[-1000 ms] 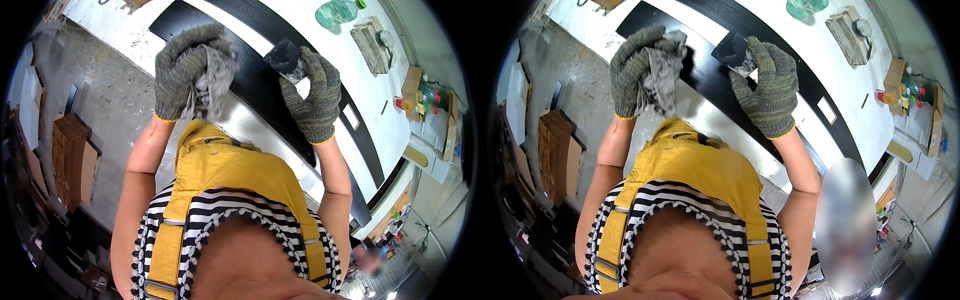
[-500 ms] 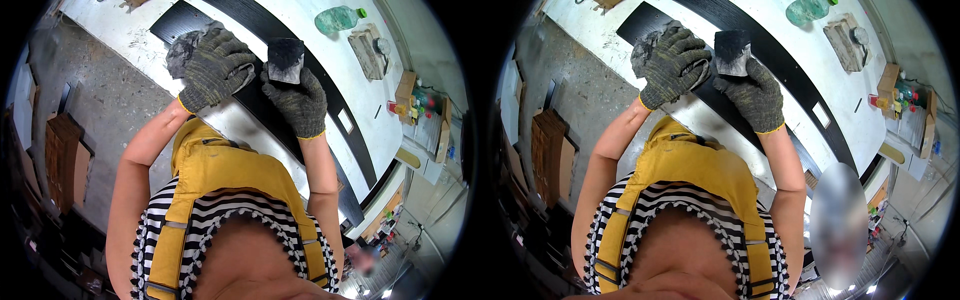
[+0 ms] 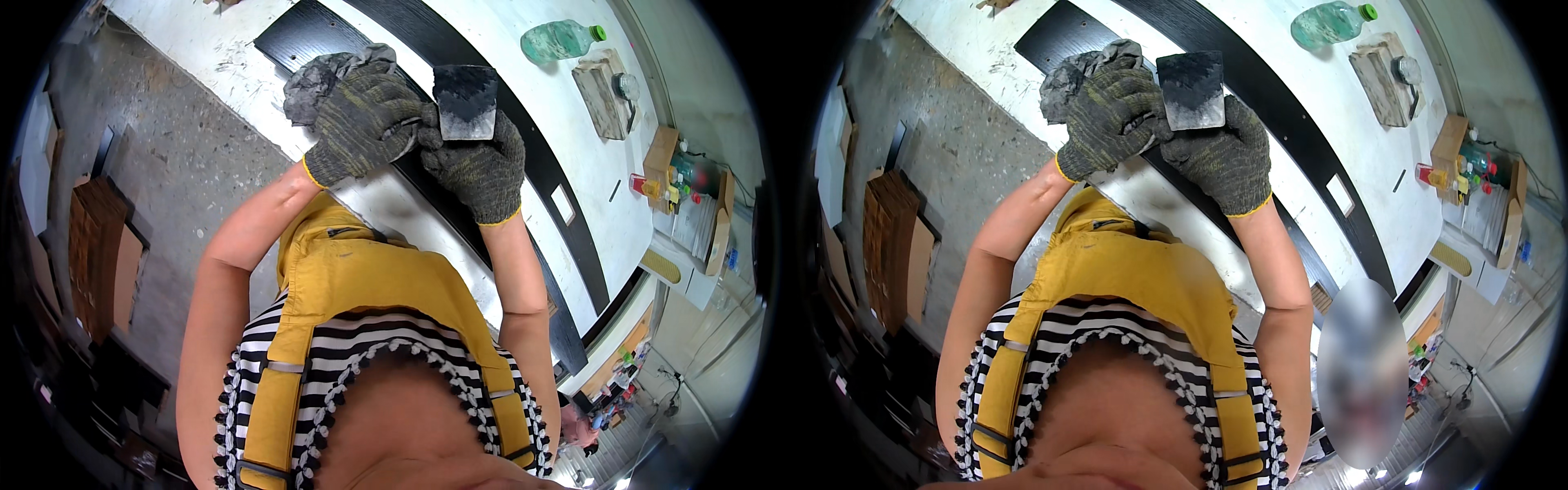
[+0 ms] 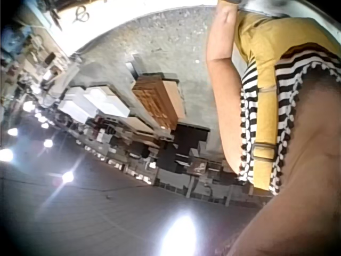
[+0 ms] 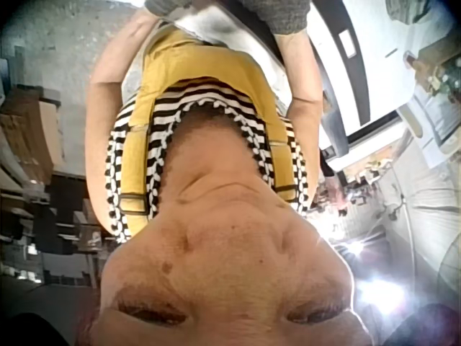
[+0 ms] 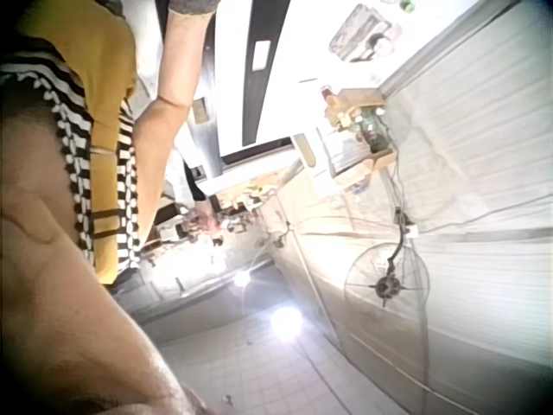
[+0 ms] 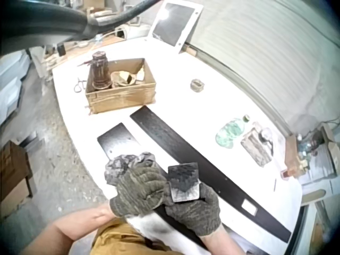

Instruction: The person wipes a long, curved black metal piece with a cloth, then uses a small rectangular block to rub the surface. They continue to wipe the metal piece with the cloth, focusing on the edges and the main surface area.

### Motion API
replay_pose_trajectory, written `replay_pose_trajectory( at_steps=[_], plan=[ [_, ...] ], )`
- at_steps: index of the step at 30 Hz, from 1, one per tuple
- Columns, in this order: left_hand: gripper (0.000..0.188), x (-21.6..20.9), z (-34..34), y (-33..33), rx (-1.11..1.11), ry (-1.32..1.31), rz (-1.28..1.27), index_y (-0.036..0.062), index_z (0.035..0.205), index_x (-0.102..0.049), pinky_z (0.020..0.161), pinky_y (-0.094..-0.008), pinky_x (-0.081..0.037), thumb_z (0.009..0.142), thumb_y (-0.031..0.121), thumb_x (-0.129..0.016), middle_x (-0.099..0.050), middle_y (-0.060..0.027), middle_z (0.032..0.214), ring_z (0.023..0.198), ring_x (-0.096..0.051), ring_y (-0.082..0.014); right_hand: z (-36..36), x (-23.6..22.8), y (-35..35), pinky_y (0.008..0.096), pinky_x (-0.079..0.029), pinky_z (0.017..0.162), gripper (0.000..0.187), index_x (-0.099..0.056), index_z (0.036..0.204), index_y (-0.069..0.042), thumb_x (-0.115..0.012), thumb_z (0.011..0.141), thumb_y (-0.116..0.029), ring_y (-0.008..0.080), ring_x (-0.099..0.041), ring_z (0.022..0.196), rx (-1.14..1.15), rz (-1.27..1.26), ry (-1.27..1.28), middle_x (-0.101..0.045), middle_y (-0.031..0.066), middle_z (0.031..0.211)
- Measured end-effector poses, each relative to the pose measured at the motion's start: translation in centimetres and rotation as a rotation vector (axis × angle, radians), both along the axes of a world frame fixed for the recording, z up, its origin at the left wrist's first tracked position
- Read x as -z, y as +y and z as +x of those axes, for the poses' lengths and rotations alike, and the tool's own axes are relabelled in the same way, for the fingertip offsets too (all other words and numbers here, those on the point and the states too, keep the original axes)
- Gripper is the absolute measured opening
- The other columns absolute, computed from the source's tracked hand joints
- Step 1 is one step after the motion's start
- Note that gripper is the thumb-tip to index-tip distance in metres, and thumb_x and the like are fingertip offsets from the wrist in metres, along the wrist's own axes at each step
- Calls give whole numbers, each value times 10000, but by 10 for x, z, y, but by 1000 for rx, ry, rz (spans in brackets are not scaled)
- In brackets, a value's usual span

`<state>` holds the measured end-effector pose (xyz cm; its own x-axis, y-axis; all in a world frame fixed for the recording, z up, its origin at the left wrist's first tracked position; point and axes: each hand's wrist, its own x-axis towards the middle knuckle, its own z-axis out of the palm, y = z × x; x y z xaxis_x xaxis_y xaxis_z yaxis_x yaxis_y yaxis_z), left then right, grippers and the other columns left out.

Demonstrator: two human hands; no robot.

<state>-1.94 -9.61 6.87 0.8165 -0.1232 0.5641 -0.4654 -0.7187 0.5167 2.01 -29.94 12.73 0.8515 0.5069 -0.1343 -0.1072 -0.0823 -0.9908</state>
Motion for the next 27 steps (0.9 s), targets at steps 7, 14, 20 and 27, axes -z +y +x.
replay_pose_trajectory(
  at_steps=[7, 14, 20, 27],
  plan=[
    [298, -2, -1, 1, 20, -16, -21, 88, 971, -742, 977, -464, -493, 733, 258, -799, -684, -96, 1086, 1111, -620, -334, 3, 1, 13, 461, -430, 1074, 510, -550, 1315, -17, -654, 861, -223, 311, -571, 1213, -1, 147, 209, -614, 165, 1302],
    [372, 13, 0, -5, -89, 10, -2, 100, 1003, -730, 966, -464, -478, 714, 333, -733, -675, -98, 1080, 1068, -620, -323, 14, 1, 20, 526, -385, 1133, 526, -500, 1363, 29, -581, 911, -228, 373, -531, 1270, -13, 283, 402, -569, 224, 1362],
    [322, 11, 0, -5, -111, 22, -26, 106, 964, -730, 944, -453, -488, 737, 334, -738, -684, -94, 1018, 1021, -630, -314, 30, 13, 15, 502, -422, 1084, 499, -531, 1371, -44, -567, 944, -300, 347, -534, 1269, -120, 111, 178, -578, 214, 1353],
    [212, 28, 8, -4, 6, -117, -24, 120, 955, -732, 974, -442, -478, 789, 249, -707, -691, -69, 1015, 1035, -627, -293, 52, 0, 27, 459, -465, 881, 637, -435, 1464, -65, -414, 990, -489, 374, -555, 1119, 77, 759, 996, -537, 224, 1371]
  ],
)
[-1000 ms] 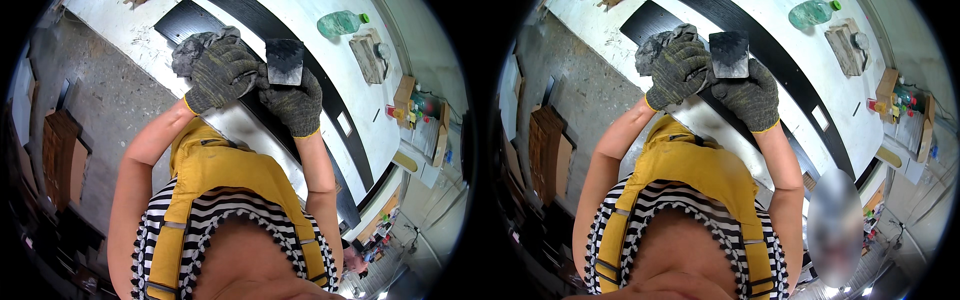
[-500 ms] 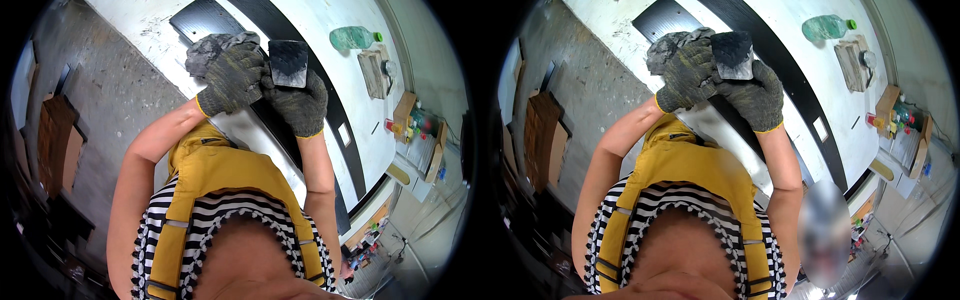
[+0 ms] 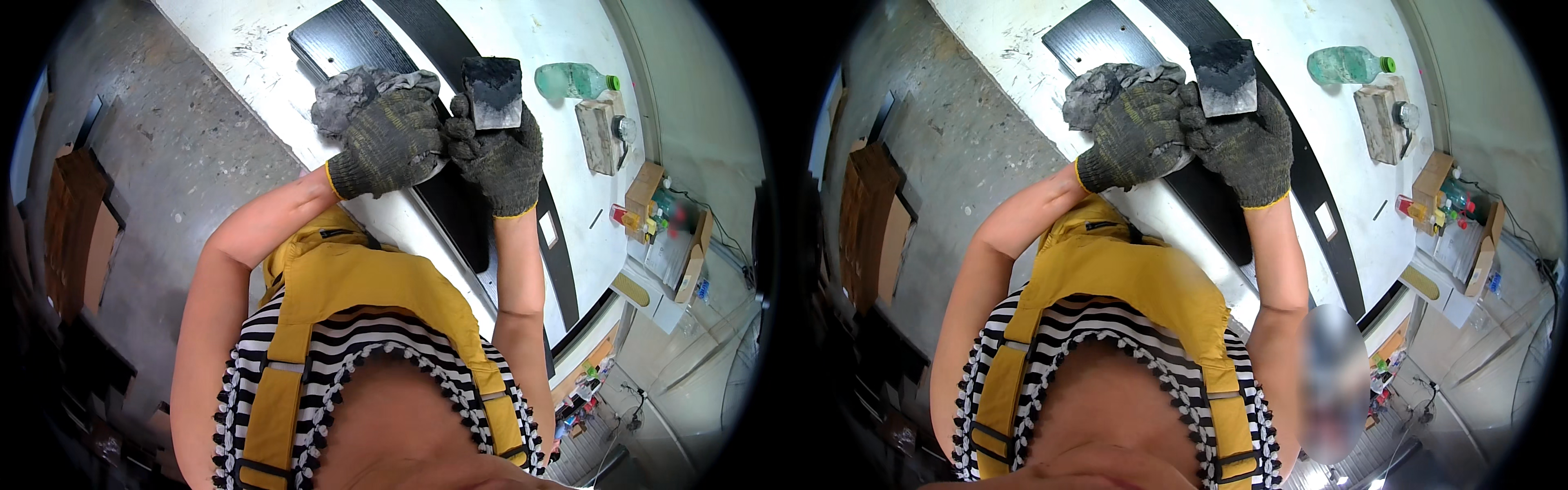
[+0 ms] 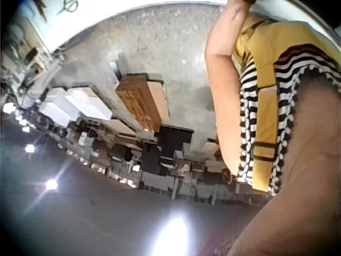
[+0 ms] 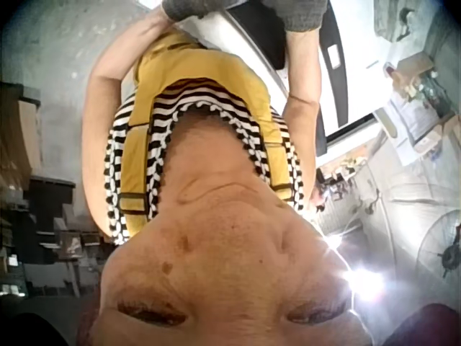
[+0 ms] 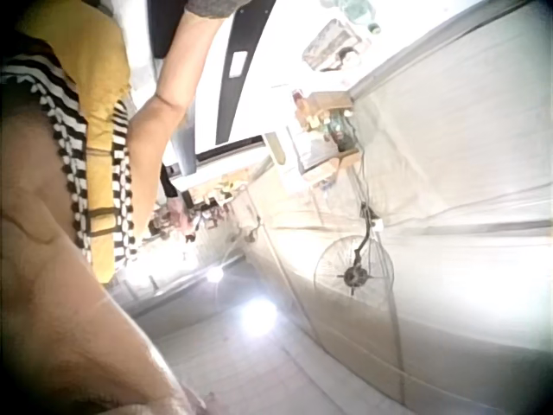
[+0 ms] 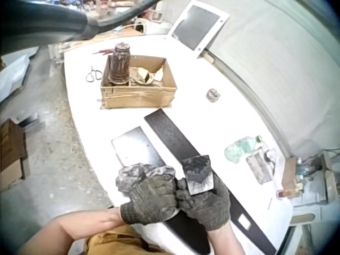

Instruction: The person wipes a long, curved black metal piece with a cloth, then uses a small rectangular block to rub the surface. They continue to wipe the metal piece with the cloth, focusing on the edges and the main surface area.

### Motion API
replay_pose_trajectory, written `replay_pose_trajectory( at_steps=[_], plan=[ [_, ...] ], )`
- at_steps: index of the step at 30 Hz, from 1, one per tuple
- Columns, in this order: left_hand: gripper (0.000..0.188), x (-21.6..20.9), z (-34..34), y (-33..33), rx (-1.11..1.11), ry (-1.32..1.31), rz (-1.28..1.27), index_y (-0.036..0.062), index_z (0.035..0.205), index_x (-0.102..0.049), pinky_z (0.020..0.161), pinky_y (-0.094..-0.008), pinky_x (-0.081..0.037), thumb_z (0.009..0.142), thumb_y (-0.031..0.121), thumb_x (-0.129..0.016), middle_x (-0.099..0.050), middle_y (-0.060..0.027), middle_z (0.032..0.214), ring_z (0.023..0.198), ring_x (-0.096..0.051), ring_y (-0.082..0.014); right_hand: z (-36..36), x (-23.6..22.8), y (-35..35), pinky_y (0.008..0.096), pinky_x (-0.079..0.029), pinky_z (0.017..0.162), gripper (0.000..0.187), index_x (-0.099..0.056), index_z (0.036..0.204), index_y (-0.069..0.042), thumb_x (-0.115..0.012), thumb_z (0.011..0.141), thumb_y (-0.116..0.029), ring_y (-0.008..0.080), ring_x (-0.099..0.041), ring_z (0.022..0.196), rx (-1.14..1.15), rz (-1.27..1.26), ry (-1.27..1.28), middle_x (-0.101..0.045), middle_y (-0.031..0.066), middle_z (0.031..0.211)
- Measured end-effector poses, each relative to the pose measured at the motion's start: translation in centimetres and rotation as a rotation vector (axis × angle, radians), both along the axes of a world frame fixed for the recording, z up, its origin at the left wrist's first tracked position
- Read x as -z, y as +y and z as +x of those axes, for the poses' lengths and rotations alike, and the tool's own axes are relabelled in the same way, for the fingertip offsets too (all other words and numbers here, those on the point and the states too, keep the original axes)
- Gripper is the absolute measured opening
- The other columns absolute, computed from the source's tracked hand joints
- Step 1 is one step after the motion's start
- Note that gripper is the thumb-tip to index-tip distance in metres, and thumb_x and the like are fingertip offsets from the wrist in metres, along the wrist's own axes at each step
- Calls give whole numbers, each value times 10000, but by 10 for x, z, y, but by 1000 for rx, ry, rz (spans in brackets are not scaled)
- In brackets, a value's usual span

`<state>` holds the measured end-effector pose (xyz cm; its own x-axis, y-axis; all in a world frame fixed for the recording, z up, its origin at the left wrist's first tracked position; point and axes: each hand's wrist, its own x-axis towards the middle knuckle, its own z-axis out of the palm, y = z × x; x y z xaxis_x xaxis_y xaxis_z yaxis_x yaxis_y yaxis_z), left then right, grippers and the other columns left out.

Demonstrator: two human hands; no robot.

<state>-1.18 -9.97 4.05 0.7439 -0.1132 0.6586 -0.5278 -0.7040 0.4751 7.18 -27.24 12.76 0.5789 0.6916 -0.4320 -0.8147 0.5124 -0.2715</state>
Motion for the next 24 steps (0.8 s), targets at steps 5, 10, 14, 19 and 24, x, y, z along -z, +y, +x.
replay_pose_trajectory(
  at_steps=[5, 10, 14, 19, 24],
  plan=[
    [169, -16, -3, -3, 80, 102, -307, 145, 966, -732, 987, -433, -472, 823, 224, -688, -694, -67, 1014, 1092, -613, -275, 8, 20, 1, 485, -372, 1148, 562, -406, 1488, -70, -405, 1019, -379, 360, -462, 1356, -138, 352, 30, -441, 195, 1516],
    [129, -9, -12, -2, 263, 190, -591, 182, 906, -734, 886, -429, -505, 839, 275, -675, -698, -43, 950, 994, -639, -270, 15, -2, 23, 529, -446, 1080, 559, -435, 1471, -61, -509, 984, -326, 409, -499, 1301, -32, 157, 7, -506, 229, 1434],
    [136, -2, -14, -3, 203, 32, -49, 185, 947, -716, 864, -434, -512, 843, 267, -683, -680, -34, 979, 954, -648, -267, 46, 1, 61, 382, -566, 904, 453, -626, 1295, -46, -693, 927, -302, 297, -669, 1052, -135, -714, -1551, -657, 187, 1204],
    [207, 26, -12, -13, 243, 69, -137, 148, 1061, -694, 896, -427, -502, 889, 247, -637, -673, -63, 1073, 1019, -633, -264, 52, 10, 145, 410, -552, 892, 458, -686, 1265, -138, -709, 902, -416, 323, -677, 1031, -164, -1257, -2222, -691, 172, 1131],
    [220, 25, -14, -12, 326, 296, -151, 117, 1112, -621, 905, -416, -478, 931, 225, -557, -632, -78, 1131, 1035, -608, -254, 30, 17, 185, 471, -502, 908, 496, -675, 1270, -187, -667, 855, -460, 333, -627, 1041, -270, -1136, -2403, -664, 135, 1115]
  ],
)
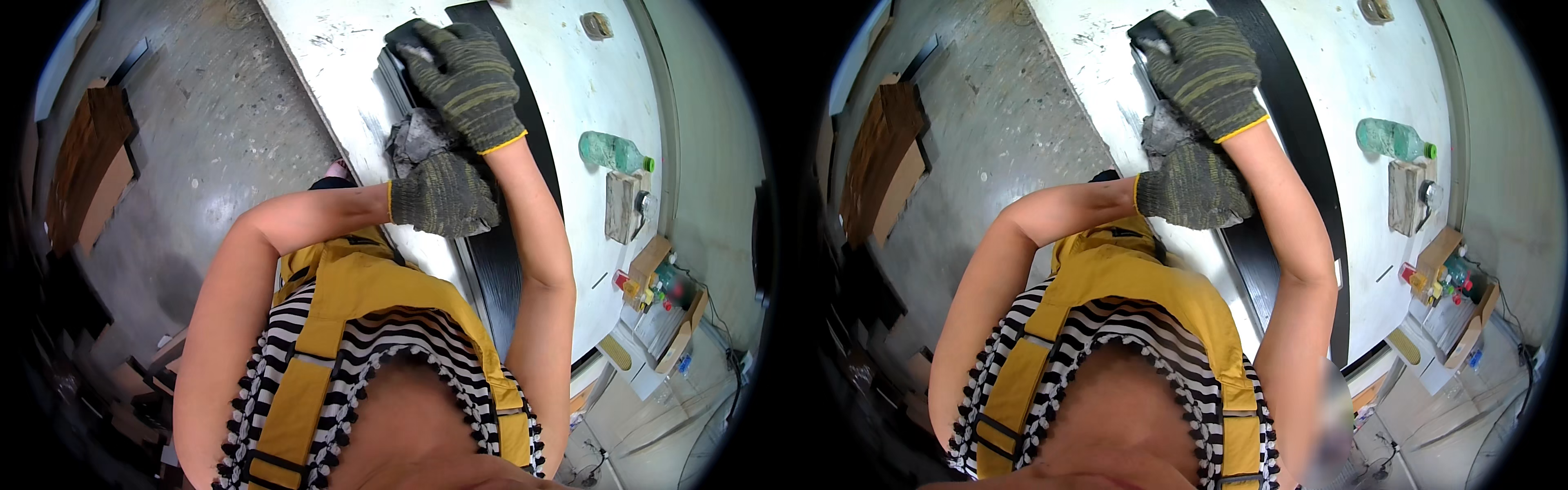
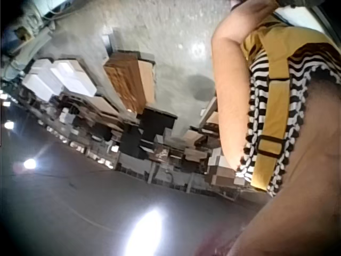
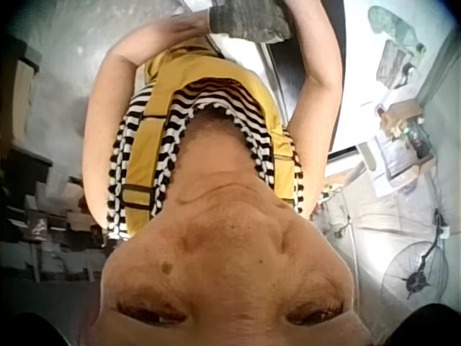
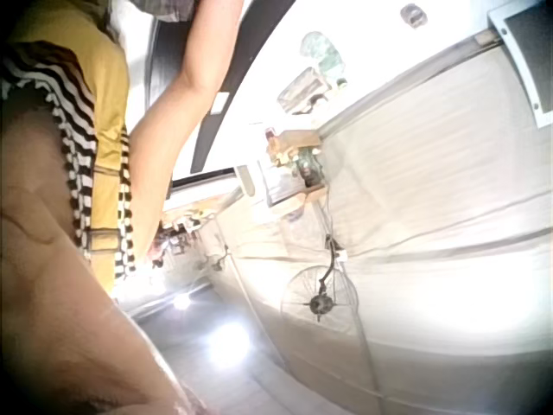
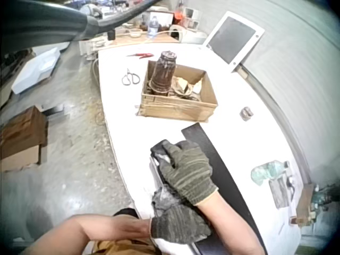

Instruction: The person wipes a long, curved black metal piece with a cloth, then uses a small rectangular block to rub the surface. They continue to wipe the metal piece with the cloth, focusing on the edges and the main surface area.

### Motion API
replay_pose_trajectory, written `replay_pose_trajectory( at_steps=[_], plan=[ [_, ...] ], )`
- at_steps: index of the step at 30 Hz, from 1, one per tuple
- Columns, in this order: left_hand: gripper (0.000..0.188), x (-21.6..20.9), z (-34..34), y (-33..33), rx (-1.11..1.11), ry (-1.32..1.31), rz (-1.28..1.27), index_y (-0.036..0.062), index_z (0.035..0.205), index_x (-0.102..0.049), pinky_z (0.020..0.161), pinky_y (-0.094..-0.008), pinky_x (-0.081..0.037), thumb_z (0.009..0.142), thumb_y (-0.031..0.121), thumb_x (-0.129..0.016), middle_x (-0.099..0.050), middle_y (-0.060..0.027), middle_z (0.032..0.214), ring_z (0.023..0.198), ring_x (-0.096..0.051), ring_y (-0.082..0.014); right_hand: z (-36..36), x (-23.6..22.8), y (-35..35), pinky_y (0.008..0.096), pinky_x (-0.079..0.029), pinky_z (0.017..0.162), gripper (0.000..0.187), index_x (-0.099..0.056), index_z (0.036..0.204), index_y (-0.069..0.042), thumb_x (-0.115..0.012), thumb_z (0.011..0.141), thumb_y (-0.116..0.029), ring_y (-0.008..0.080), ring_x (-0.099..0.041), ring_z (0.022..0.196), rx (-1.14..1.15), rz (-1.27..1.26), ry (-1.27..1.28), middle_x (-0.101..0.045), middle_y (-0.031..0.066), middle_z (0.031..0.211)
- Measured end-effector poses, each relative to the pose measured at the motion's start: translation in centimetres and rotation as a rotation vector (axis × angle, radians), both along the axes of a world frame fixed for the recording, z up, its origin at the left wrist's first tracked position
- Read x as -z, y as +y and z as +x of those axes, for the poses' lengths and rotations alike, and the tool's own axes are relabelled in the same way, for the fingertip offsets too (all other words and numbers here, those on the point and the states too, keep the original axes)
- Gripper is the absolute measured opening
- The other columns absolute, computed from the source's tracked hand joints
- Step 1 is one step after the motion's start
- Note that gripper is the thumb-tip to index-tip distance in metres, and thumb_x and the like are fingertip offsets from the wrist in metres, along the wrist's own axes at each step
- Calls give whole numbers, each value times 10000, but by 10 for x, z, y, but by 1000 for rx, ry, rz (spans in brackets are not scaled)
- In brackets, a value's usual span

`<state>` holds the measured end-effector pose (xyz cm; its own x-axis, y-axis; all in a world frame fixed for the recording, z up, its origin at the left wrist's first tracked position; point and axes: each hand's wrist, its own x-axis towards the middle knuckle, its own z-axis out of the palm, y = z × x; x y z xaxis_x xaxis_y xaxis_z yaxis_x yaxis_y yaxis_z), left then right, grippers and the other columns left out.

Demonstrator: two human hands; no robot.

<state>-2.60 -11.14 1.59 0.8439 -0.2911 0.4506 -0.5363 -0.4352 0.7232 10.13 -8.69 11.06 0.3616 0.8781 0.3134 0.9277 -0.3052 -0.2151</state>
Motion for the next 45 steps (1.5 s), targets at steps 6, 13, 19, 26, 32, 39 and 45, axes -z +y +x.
replay_pose_trajectory(
  at_steps=[6, 13, 19, 26, 32, 39, 45],
  plan=[
    [400, -39, -1, 13, 166, 228, 260, 89, 1392, -521, 1127, -439, -412, 1074, 267, -355, -582, -118, 1360, 1261, -561, -254, 14, 1, 5, 453, -540, 835, 438, -725, 1217, -205, -676, 867, -464, 333, -666, 949, 0, -22, -106, -693, 140, 1045],
    [377, -11, -4, 7, 168, 158, -113, 81, 1351, -561, 1089, -475, -450, 1058, 262, -407, -625, -150, 1285, 1182, -615, -296, 28, -16, -2, 438, -566, 798, 410, -746, 1172, -201, -693, 880, -483, 320, -697, 858, 196, -111, 63, -703, 178, 945],
    [232, -24, -6, 9, -95, -175, 310, 108, 1039, -709, 850, -393, -521, 911, 264, -595, -699, -83, 1035, 952, -653, -262, 7, 9, 7, 461, -553, 820, 384, -723, 1187, -242, -673, 872, -456, 334, -666, 942, 84, -55, -39, -676, 161, 1059],
    [382, 5, -11, 23, 580, 466, -825, 48, 1404, -494, 1054, -419, -485, 1036, 148, -490, -594, -126, 1339, 1209, -597, -238, 49, -19, -21, 397, -546, 840, 399, -748, 1170, -215, -685, 891, -494, 280, -675, 920, 371, -25, 122, -706, 140, 975],
    [402, 22, -30, 47, 845, 1275, -1479, 22, 1391, -505, 1045, -363, -476, 1008, 136, -546, -585, -136, 1354, 1227, -573, -208, 5, 2, 7, 418, -546, 859, 391, -732, 1200, -203, -715, 870, -413, 313, -671, 930, 397, 28, -71, -698, 132, 1050],
    [434, -26, -12, 73, 714, 382, -163, 10, 1364, -541, 1066, -363, -454, 960, 149, -615, -590, -135, 1350, 1241, -566, -222, -25, -8, -66, 372, -584, 734, 368, -729, 1176, -126, -759, 854, -300, 287, -692, 847, 496, 50, 74, -686, 161, 982],
    [323, -25, -10, 84, 732, 595, -517, 42, 1231, -657, 994, -393, -503, 927, 144, -624, -662, -141, 1219, 1130, -630, -258, 9, 12, 20, 474, -537, 753, 249, -745, 1028, -140, -655, 830, -261, 352, -652, 852, 488, 228, 136, -687, 183, 907]
  ],
)
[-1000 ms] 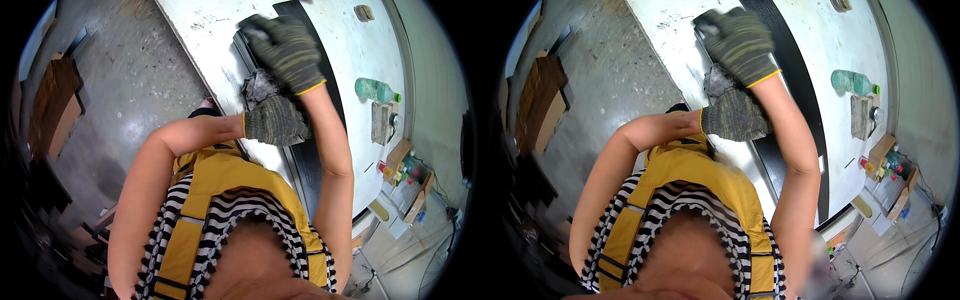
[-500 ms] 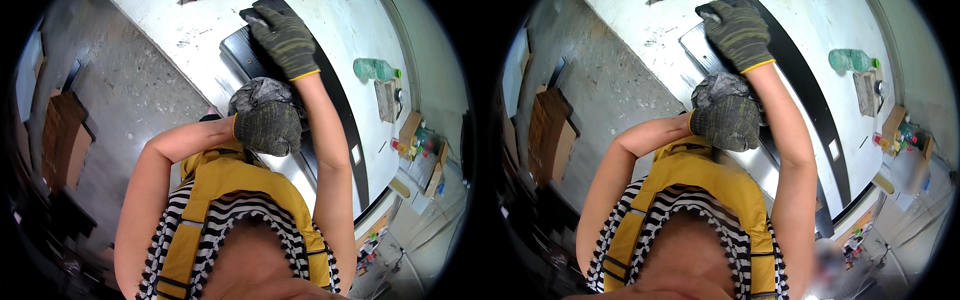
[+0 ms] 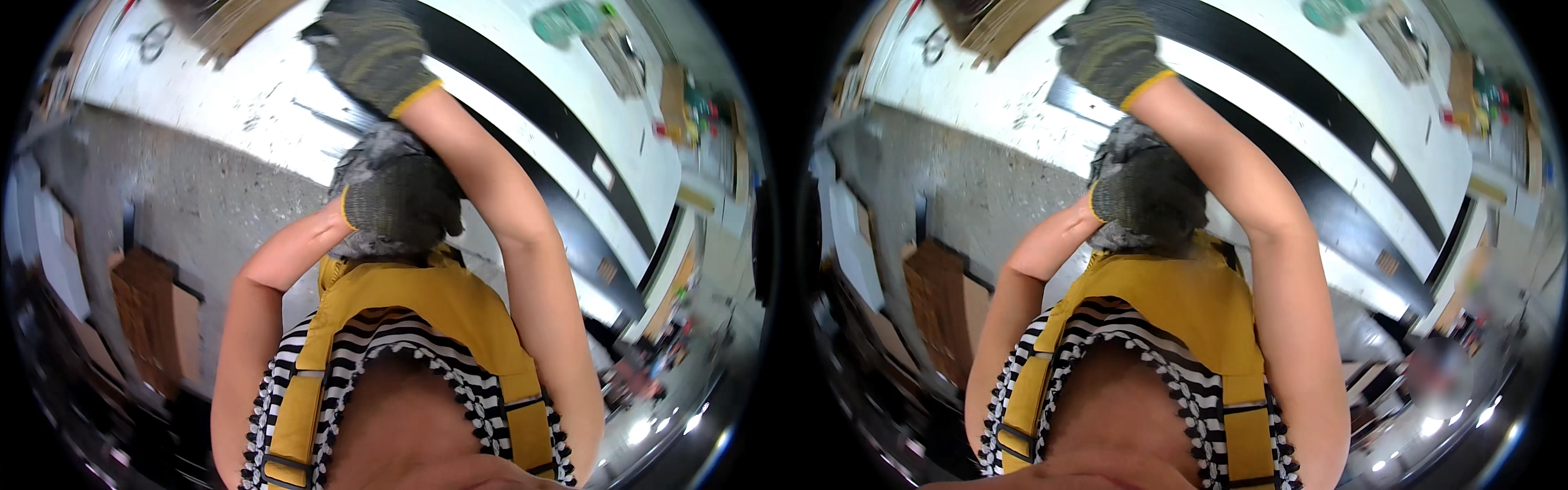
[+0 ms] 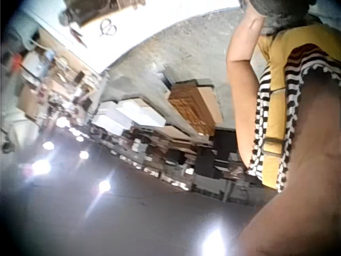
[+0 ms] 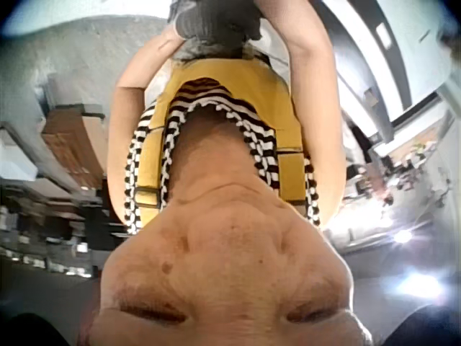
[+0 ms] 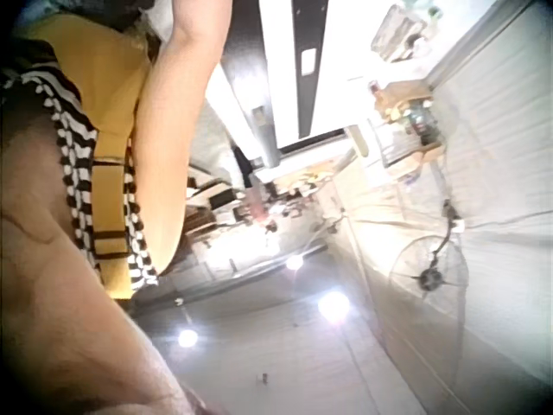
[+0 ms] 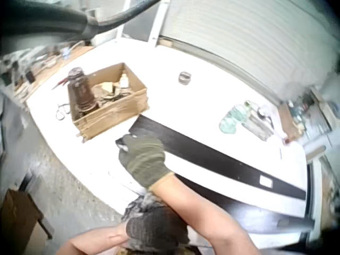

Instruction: The person wipes a long, curved black metal piece with a cloth, then uses a small rectangular block to rub the surface. They continue to wipe the metal piece with the cloth, focusing on the edges and the main surface area.

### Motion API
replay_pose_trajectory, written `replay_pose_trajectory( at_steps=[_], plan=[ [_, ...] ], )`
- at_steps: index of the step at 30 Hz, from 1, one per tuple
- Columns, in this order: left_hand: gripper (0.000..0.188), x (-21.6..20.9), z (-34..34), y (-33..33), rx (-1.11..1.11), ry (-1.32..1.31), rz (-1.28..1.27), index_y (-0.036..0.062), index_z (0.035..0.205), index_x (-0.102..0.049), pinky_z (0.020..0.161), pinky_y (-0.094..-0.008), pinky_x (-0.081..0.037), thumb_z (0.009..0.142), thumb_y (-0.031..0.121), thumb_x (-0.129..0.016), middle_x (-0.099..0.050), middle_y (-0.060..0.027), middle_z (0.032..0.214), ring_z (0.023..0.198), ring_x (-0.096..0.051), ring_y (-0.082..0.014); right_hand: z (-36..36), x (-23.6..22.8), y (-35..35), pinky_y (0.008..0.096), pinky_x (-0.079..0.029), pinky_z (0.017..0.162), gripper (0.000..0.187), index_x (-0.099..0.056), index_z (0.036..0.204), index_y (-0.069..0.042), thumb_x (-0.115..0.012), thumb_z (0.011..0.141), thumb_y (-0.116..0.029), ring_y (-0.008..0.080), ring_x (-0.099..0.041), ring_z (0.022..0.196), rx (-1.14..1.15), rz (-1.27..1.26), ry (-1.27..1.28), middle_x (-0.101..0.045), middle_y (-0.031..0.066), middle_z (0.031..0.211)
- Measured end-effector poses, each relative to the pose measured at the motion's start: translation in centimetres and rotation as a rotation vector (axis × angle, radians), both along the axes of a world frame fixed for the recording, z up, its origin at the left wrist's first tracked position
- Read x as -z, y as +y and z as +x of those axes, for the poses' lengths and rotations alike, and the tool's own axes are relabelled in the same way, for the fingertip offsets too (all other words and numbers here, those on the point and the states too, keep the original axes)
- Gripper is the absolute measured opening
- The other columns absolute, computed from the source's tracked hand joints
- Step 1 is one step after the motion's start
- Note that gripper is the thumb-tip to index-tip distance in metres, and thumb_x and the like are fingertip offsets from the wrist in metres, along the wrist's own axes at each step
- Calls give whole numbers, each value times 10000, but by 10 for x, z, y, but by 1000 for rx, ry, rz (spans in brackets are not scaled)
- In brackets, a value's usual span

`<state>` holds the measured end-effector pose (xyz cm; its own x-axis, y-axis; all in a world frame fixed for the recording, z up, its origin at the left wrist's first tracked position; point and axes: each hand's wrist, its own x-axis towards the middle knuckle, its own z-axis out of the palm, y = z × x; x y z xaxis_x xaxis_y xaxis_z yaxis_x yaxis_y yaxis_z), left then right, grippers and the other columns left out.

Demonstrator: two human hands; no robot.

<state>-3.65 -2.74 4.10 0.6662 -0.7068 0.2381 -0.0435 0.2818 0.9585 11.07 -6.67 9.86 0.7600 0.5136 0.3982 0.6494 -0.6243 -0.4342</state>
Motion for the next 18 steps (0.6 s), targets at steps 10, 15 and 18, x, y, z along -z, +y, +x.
replay_pose_trajectory(
  at_steps=[10, 15, 18],
  plan=[
    [480, 44, -19, 14, 71, 870, -9, 50, 1515, -376, 1164, -377, -392, 1053, 142, -469, -492, -130, 1481, 1361, -487, -234, -124, -36, -224, 400, -568, 701, 389, -710, 1224, -183, -736, 849, -284, 253, -665, 795, 577, -430, 169, -662, 120, 897],
    [466, 38, -15, 23, 168, 1026, -265, 80, 1527, -370, 1154, -409, -416, 1087, 229, -408, -460, -140, 1514, 1366, -490, -267, -111, -20, -192, 365, -538, 629, 285, -704, 1115, -182, -732, 849, -281, 226, -614, 712, 451, -224, -33, -591, 67, 788],
    [460, 20, -7, 21, 124, 639, -55, 88, 1456, -473, 1105, -395, -447, 1012, 185, -546, -547, -119, 1422, 1292, -546, -253, -99, -1, -182, 335, -522, 556, 262, -702, 1113, -202, -724, 868, -294, 192, -600, 660, 434, -230, -125, -579, 45, 750]
  ],
)
